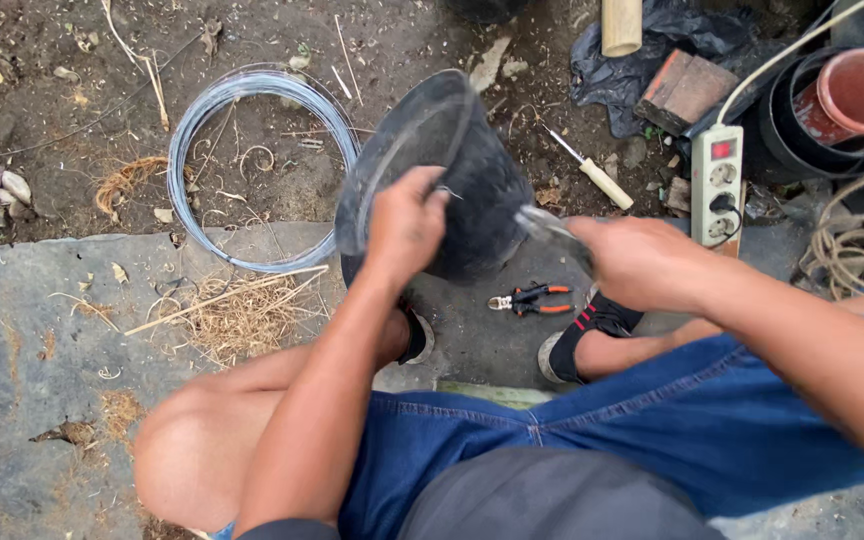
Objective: The person attaches a metal wire to the rim of a black bucket using pliers and a screwdriver. They bend and secure the wire around the bucket's edge, then use the screwdriver to adjust and tighten the wire in place.
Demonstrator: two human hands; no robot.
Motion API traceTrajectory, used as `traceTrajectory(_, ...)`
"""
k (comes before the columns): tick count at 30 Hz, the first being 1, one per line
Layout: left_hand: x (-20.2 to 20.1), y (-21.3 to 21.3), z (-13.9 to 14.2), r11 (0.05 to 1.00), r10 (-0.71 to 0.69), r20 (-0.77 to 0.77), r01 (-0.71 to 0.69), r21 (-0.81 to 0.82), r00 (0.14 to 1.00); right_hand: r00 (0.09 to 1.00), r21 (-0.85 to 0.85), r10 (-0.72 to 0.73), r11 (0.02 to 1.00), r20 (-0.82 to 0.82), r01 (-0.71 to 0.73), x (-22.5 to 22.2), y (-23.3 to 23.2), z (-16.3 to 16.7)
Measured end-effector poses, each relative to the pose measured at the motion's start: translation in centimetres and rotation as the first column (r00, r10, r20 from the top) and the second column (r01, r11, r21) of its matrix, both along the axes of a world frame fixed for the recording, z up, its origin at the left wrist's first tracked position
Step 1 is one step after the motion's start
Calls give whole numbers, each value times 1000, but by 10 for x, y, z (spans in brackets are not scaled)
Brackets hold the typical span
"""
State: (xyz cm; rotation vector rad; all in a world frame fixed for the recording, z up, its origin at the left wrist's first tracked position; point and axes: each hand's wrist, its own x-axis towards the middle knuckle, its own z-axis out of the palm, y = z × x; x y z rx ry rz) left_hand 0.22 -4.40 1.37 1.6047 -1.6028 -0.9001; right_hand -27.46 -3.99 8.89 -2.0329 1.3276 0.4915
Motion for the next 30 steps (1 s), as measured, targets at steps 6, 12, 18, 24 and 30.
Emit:
traceTrajectory(6,39,-27,-1,940,258,-260,-180,290,930,985,309,97,950,-139,-50,-10,-14,-117)
traceTrajectory(12,40,-36,3,922,293,48,-296,250,955,999,309,-28,950,-42,40,23,-16,-192)
traceTrajectory(18,47,-53,-9,913,367,-109,-336,231,924,997,352,-67,933,-46,79,33,-27,-206)
traceTrajectory(24,52,-60,-12,841,484,9,-468,274,875,967,-74,-104,989,231,124,54,-14,-207)
traceTrajectory(30,52,-64,-11,849,471,59,-471,242,880,881,-152,474,871,1,-468,40,12,-197)
